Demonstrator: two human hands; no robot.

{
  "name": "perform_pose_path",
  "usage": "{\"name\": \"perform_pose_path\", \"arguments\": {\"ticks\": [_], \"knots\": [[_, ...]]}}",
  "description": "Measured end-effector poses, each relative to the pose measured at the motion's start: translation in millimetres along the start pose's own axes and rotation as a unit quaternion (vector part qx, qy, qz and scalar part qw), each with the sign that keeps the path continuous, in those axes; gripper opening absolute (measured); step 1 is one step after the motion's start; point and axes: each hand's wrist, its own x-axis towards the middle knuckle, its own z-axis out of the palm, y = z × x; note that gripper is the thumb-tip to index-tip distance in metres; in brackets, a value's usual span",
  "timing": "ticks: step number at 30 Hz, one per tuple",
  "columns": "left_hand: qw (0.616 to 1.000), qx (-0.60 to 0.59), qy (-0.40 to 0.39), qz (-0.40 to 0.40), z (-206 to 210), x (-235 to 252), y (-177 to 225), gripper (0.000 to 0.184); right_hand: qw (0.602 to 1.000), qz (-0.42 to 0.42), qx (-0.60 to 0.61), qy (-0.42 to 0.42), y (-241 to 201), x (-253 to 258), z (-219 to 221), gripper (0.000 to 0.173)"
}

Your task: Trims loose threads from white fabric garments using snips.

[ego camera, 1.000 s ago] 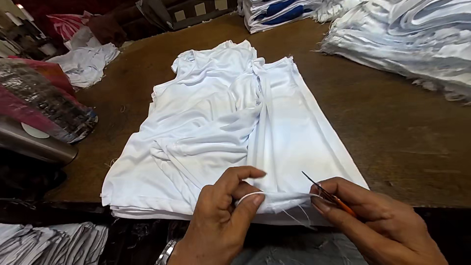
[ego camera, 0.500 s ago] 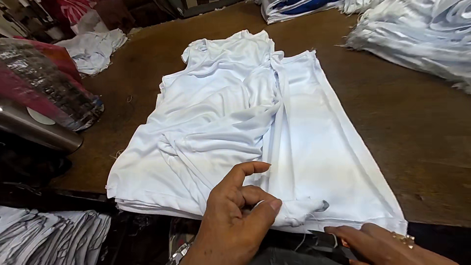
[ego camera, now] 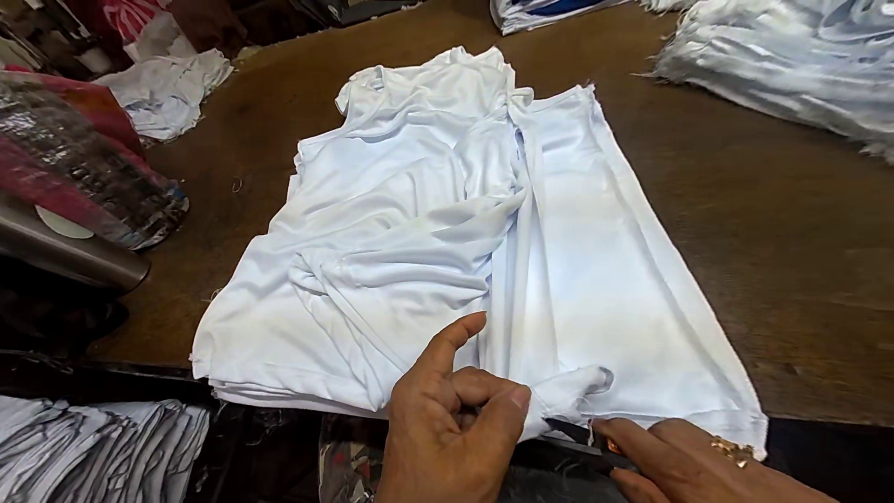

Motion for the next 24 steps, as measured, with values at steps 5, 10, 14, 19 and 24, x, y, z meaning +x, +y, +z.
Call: {"name": "perform_pose_path", "arguments": {"ticks": [5,10,14,19,24], "knots": [[1.000,-0.026,0.008,-0.009,3.1,-3.0,-4.1,0.055,1.000,0.011,-0.002,0.003,-1.4,-3.5,-0.3,0.044],[0.999,-0.033,0.009,-0.008,0.1,-5.4,-4.6,0.056,1.000,0.010,-0.006,-0.007,-4.8,-4.0,-2.6,0.043],[0.999,-0.035,0.007,-0.016,-2.4,-5.9,-4.6,0.056,1.000,0.007,-0.010,0.003,-6.2,-0.5,1.8,0.044],[0.996,-0.069,0.001,-0.055,-4.5,-5.0,-5.4,0.056,1.000,0.005,-0.006,0.012,-5.4,-1.6,4.5,0.044],[0.994,-0.091,-0.001,-0.060,-2.5,-5.4,-6.9,0.057,1.000,0.010,-0.013,0.019,-7.6,0.5,6.4,0.043]]}}
